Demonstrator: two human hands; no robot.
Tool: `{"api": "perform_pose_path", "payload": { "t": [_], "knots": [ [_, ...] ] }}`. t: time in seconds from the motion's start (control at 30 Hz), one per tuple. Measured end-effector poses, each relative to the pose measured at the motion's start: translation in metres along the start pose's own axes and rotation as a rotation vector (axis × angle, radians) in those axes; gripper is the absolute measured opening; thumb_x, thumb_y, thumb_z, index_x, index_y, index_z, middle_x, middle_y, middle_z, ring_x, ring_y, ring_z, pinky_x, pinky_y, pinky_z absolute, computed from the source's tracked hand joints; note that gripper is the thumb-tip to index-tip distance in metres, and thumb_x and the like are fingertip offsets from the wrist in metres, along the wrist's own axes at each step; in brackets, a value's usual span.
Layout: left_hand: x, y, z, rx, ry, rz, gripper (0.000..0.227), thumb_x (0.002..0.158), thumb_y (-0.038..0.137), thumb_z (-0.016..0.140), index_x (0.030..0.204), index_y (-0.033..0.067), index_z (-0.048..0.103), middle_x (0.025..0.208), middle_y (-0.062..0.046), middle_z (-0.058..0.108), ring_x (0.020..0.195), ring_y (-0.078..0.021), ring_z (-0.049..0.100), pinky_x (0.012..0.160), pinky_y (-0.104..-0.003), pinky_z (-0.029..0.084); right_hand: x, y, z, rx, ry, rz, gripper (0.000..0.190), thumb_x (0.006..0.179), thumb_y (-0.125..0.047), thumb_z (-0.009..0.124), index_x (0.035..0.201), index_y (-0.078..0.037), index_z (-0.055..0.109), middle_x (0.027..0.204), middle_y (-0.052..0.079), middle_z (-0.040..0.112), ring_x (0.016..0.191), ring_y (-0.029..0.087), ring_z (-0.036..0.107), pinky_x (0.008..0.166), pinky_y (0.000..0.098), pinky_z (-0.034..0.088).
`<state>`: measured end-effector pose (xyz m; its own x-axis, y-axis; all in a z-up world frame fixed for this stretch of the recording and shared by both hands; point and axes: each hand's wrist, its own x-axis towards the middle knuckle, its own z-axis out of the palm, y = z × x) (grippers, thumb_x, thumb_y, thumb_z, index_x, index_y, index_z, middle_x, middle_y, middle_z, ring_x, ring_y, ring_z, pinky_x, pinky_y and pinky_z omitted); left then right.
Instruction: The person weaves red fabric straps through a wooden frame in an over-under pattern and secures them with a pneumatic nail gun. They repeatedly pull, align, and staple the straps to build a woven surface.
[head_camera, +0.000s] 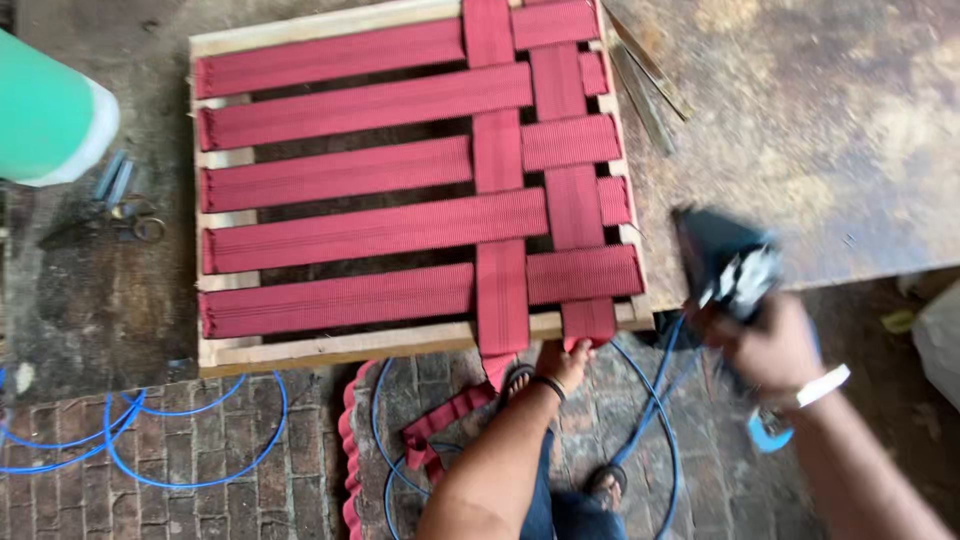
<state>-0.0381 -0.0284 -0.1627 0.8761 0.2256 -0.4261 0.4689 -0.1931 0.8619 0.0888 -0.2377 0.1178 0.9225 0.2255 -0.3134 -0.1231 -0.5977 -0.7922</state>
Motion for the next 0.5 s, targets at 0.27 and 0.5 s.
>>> {"api": "perform_pose_path", "payload": {
  "t": [0.27, 0.5],
  "knots": [
    [0.007, 0.008, -0.002, -0.131, 0.104, 0.171, 0.028, 0.095, 0.027, 0.064, 0.101, 0.0003, 0.073, 0.086, -0.014, 0.079, 0.08, -0.0251, 0.076, 0.073, -0.041, 0.057, -0.106, 0.032, 0.069, 0.22, -0.141, 0.302, 0.014, 0.077, -0.008, 0.079, 0.077, 0.001, 0.069, 0.062, 0.008, 0.067, 0.053, 0.018, 0.062, 0.051, 0.0343, 0.049],
    [0.0, 0.029, -0.006, -0.33, 0.038, 0.148, 0.028, 0.1, 0.026, 0.064, 0.108, -0.0004, 0.068, 0.092, -0.009, 0.077, 0.084, -0.0232, 0.076, 0.068, -0.039, 0.059, -0.098, 0.028, 0.069, 0.234, -0.159, 0.285, 0.011, 0.079, -0.008, 0.073, 0.08, 0.003, 0.07, 0.062, 0.009, 0.067, 0.054, 0.018, 0.063, 0.053, 0.0338, 0.051]
  ]
}}
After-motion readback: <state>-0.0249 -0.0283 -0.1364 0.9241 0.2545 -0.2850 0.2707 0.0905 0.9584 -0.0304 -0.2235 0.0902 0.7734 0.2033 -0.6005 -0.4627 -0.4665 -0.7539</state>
